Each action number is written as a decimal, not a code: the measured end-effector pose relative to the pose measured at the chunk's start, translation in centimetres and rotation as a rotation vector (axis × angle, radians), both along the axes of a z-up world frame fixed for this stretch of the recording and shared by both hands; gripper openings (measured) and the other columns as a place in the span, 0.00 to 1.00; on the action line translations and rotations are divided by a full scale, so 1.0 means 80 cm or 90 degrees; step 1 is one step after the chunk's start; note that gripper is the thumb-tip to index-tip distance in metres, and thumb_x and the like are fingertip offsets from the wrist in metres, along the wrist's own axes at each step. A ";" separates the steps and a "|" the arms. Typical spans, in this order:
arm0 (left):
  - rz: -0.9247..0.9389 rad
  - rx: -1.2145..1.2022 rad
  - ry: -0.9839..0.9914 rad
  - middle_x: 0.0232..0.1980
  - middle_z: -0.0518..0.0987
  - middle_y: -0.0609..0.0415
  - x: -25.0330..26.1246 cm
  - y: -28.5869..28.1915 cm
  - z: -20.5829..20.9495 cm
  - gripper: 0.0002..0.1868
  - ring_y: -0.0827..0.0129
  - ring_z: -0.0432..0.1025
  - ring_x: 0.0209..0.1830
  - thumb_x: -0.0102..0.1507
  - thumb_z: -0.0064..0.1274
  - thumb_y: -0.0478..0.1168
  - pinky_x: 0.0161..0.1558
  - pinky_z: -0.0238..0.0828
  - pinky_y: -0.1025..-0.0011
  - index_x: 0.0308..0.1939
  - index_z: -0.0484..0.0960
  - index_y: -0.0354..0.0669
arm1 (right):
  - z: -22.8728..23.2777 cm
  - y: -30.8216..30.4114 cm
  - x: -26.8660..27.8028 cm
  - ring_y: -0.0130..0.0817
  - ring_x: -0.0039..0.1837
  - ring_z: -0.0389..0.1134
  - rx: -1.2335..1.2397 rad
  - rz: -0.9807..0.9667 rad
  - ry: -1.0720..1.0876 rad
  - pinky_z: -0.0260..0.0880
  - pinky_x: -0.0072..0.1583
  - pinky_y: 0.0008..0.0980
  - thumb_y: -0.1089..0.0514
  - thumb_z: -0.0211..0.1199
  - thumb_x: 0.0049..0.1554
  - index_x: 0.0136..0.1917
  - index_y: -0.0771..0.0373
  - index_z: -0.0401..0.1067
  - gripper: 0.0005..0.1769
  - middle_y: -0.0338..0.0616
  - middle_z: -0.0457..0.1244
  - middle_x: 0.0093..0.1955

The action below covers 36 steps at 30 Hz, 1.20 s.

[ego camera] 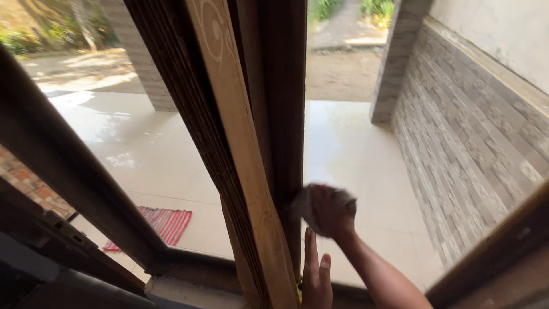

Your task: The person is cleaning the window pane and wooden frame using a spray bottle and a cloth.

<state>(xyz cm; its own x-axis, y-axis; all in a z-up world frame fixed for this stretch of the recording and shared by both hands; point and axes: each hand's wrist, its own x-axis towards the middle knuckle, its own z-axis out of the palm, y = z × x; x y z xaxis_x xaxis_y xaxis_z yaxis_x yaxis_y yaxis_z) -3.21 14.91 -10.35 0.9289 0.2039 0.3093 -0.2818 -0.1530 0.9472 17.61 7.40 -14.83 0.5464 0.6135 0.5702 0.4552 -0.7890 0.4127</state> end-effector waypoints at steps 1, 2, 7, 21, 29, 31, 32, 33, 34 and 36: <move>0.029 -0.013 -0.001 0.86 0.40 0.44 0.007 -0.002 0.000 0.40 0.55 0.37 0.87 0.72 0.30 0.55 0.80 0.34 0.58 0.81 0.42 0.38 | -0.002 0.003 0.004 0.59 0.84 0.40 -0.083 0.012 0.005 0.53 0.75 0.52 0.41 0.52 0.62 0.81 0.62 0.49 0.41 0.51 0.38 0.86; 0.055 -0.031 0.007 0.86 0.41 0.45 0.004 -0.011 -0.005 0.39 0.55 0.38 0.86 0.71 0.31 0.56 0.79 0.36 0.59 0.81 0.43 0.38 | -0.012 -0.003 -0.004 0.56 0.84 0.41 -0.172 0.021 0.019 0.55 0.74 0.50 0.40 0.50 0.63 0.81 0.59 0.49 0.39 0.47 0.38 0.86; 0.060 -0.004 -0.012 0.86 0.40 0.43 -0.016 -0.037 -0.008 0.40 0.54 0.36 0.87 0.72 0.30 0.57 0.80 0.36 0.58 0.81 0.43 0.35 | -0.049 -0.091 -0.024 0.37 0.82 0.44 -0.202 0.083 0.029 0.62 0.60 0.40 0.50 0.49 0.61 0.82 0.51 0.53 0.36 0.34 0.41 0.85; 0.041 0.028 0.023 0.87 0.38 0.44 -0.040 -0.084 0.018 0.44 0.56 0.33 0.87 0.70 0.26 0.62 0.80 0.35 0.59 0.81 0.44 0.35 | 0.024 -0.275 0.013 0.53 0.87 0.46 0.131 0.010 -0.025 0.44 0.77 0.73 0.49 0.61 0.58 0.66 0.59 0.70 0.25 0.45 0.51 0.84; 0.017 0.043 -0.005 0.86 0.41 0.43 0.004 -0.059 -0.027 0.43 0.55 0.35 0.87 0.70 0.27 0.61 0.79 0.33 0.58 0.80 0.46 0.34 | 0.043 -0.151 0.006 0.80 0.81 0.36 0.417 0.024 -0.118 0.32 0.71 0.80 0.46 0.64 0.54 0.77 0.81 0.57 0.48 0.78 0.43 0.81; 0.014 0.036 -0.019 0.86 0.41 0.42 0.008 -0.056 -0.040 0.43 0.54 0.35 0.87 0.70 0.27 0.61 0.80 0.33 0.58 0.80 0.45 0.34 | -0.007 -0.130 0.020 0.74 0.83 0.37 0.368 0.033 -0.120 0.38 0.73 0.76 0.47 0.63 0.56 0.77 0.77 0.59 0.44 0.71 0.43 0.82; 0.010 0.028 -0.041 0.86 0.41 0.42 0.013 -0.054 -0.044 0.43 0.54 0.35 0.87 0.71 0.27 0.62 0.80 0.33 0.58 0.80 0.45 0.33 | -0.029 -0.119 0.030 0.67 0.84 0.37 0.317 0.044 -0.128 0.44 0.74 0.71 0.47 0.62 0.57 0.77 0.73 0.61 0.41 0.63 0.43 0.84; 0.011 0.031 -0.043 0.86 0.41 0.42 0.017 -0.052 -0.054 0.43 0.54 0.35 0.87 0.71 0.27 0.62 0.80 0.33 0.58 0.80 0.45 0.33 | -0.050 -0.113 0.032 0.67 0.84 0.37 0.319 0.045 -0.130 0.44 0.74 0.71 0.47 0.62 0.57 0.77 0.73 0.61 0.41 0.63 0.43 0.84; 0.013 0.036 -0.054 0.87 0.41 0.42 0.019 -0.049 -0.064 0.43 0.54 0.35 0.87 0.71 0.28 0.62 0.80 0.34 0.58 0.80 0.45 0.33 | -0.071 -0.105 0.034 0.64 0.85 0.37 0.256 0.057 -0.098 0.48 0.74 0.68 0.47 0.61 0.58 0.76 0.70 0.62 0.39 0.58 0.43 0.84; 0.017 0.041 -0.065 0.87 0.42 0.41 0.025 -0.045 -0.088 0.44 0.54 0.36 0.87 0.71 0.28 0.62 0.80 0.35 0.58 0.80 0.44 0.33 | -0.110 -0.100 0.024 0.62 0.85 0.38 0.192 0.071 -0.066 0.52 0.74 0.65 0.48 0.60 0.58 0.76 0.67 0.63 0.37 0.53 0.44 0.85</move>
